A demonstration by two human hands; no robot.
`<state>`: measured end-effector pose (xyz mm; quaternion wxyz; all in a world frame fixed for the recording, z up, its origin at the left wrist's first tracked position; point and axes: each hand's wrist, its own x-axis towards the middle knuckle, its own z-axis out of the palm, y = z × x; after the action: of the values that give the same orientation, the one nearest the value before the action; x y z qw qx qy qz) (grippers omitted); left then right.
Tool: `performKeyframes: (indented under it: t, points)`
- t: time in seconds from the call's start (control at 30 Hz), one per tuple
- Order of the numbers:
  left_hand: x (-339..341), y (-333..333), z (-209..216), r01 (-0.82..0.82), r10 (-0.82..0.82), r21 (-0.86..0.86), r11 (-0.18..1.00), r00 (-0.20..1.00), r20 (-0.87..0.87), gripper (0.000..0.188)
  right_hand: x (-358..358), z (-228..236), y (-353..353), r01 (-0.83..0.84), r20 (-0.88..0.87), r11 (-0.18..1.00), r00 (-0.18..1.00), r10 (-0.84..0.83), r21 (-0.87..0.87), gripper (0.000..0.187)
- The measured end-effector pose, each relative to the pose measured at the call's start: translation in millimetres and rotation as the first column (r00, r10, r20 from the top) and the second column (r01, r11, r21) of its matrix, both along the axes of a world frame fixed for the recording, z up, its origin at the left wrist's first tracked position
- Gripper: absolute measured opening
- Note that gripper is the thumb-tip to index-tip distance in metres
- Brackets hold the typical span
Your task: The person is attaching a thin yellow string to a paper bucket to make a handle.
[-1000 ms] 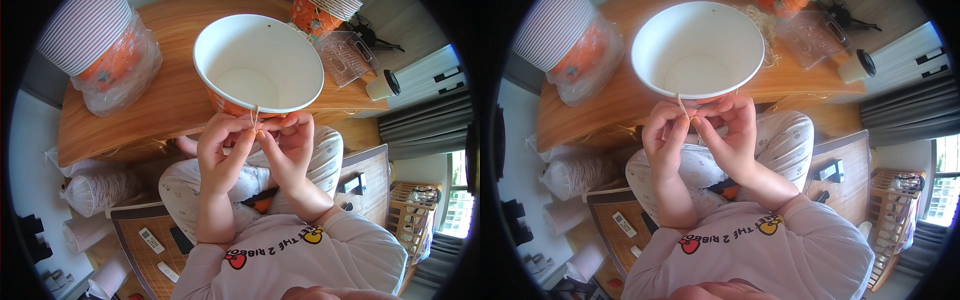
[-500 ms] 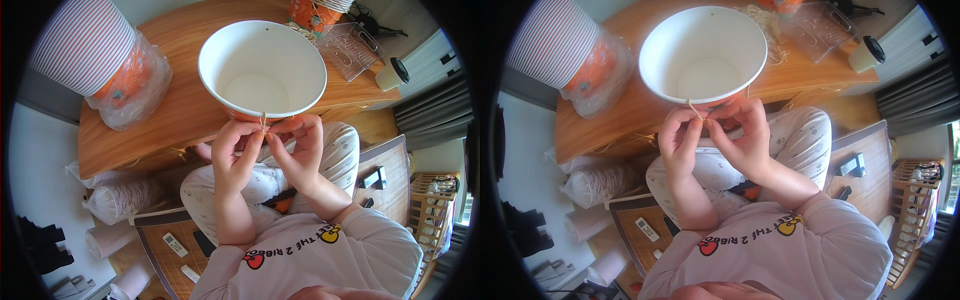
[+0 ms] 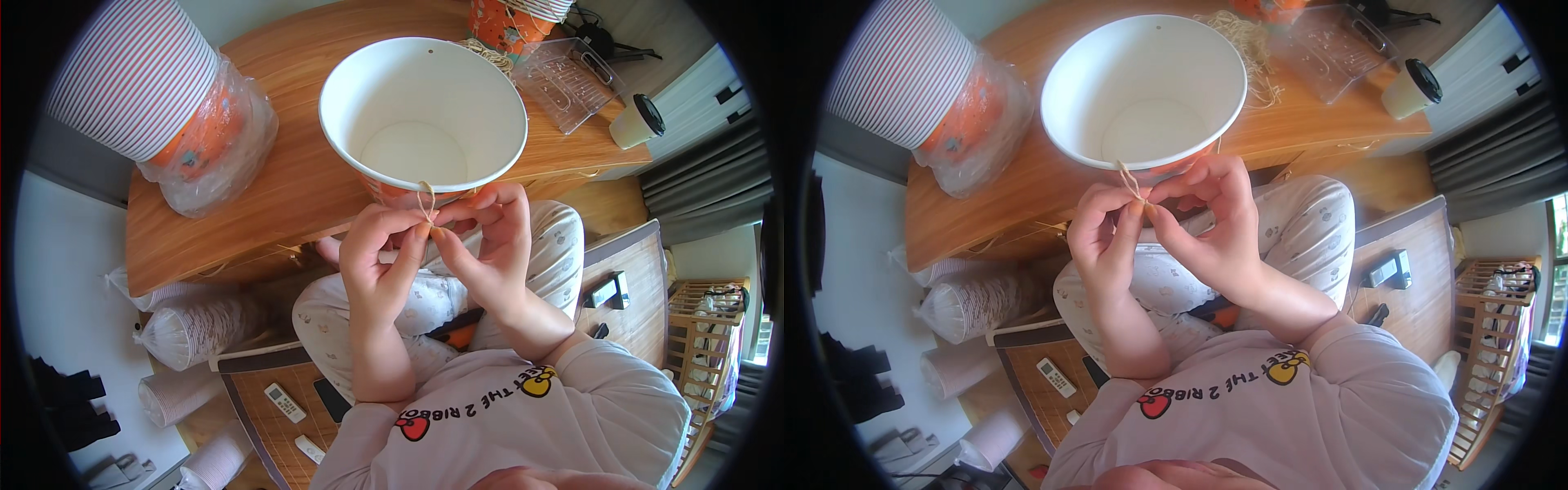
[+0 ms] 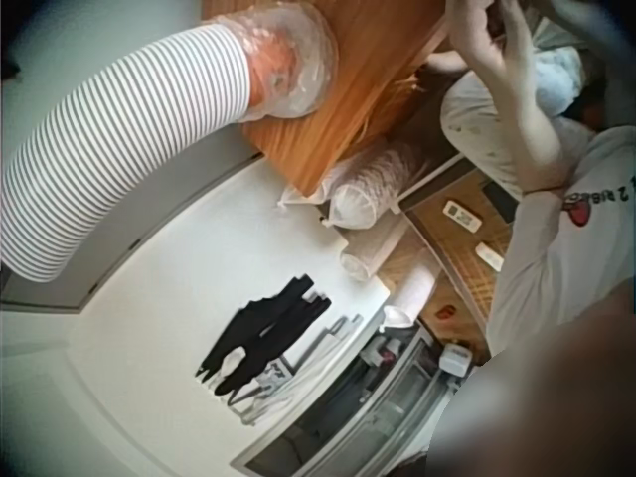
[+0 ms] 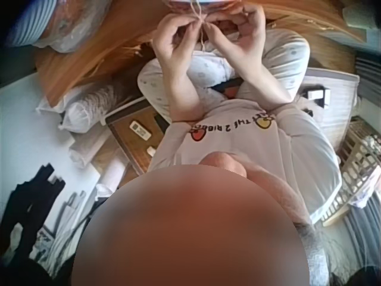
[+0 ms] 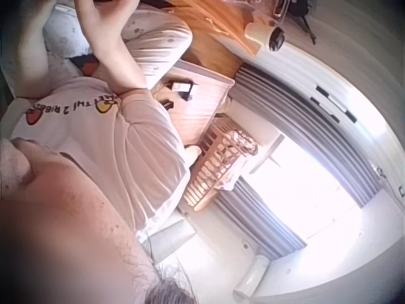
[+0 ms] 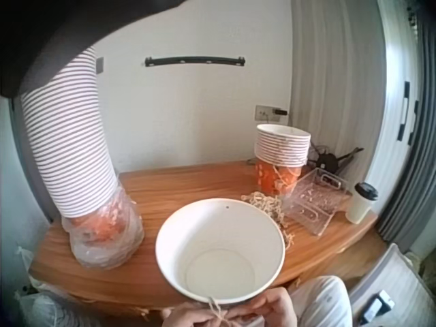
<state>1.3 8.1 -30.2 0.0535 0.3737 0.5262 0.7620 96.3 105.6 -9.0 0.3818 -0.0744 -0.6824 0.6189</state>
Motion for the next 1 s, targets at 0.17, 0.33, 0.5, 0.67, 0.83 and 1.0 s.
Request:
performKeyframes:
  t: [0.17, 0.33, 0.5, 0.67, 0.83, 1.0]
  points:
    - [-1, -2, 1, -0.042, 0.039, -0.052, 0.998, 0.997, -0.063, 0.012, -3, 0, -2, 0.057, -0.005, 0.998, 0.998, -0.057, -0.040, 0.041]
    - [-2, -4, -1, 0.035, -0.034, -0.021, 0.999, 0.997, 0.063, 0.011, -1, 0, -1, 0.014, 0.001, 0.999, 1.000, -0.014, -0.032, 0.041]
    - [7, -2, 2, 0.114, -0.121, 0.044, 0.992, 0.975, 0.187, 0.007, 1, 2, -3, 0.009, 0.001, 1.000, 1.000, -0.009, -0.003, 0.040]
    - [13, -4, 6, 0.171, -0.223, 0.168, 0.971, 0.903, 0.368, 0.006, 2, 1, -3, 0.017, 0.002, 1.000, 1.000, -0.017, 0.000, 0.039]
    - [12, -5, 4, 0.201, -0.299, 0.259, 0.945, 0.852, 0.430, 0.006, 4, -1, -2, 0.027, -0.016, 0.999, 1.000, -0.026, 0.028, 0.039]
    - [12, -4, 1, 0.220, -0.335, 0.286, 0.933, 0.823, 0.460, 0.007, 5, -2, -2, 0.037, -0.055, 0.999, 0.998, -0.037, 0.007, 0.039]
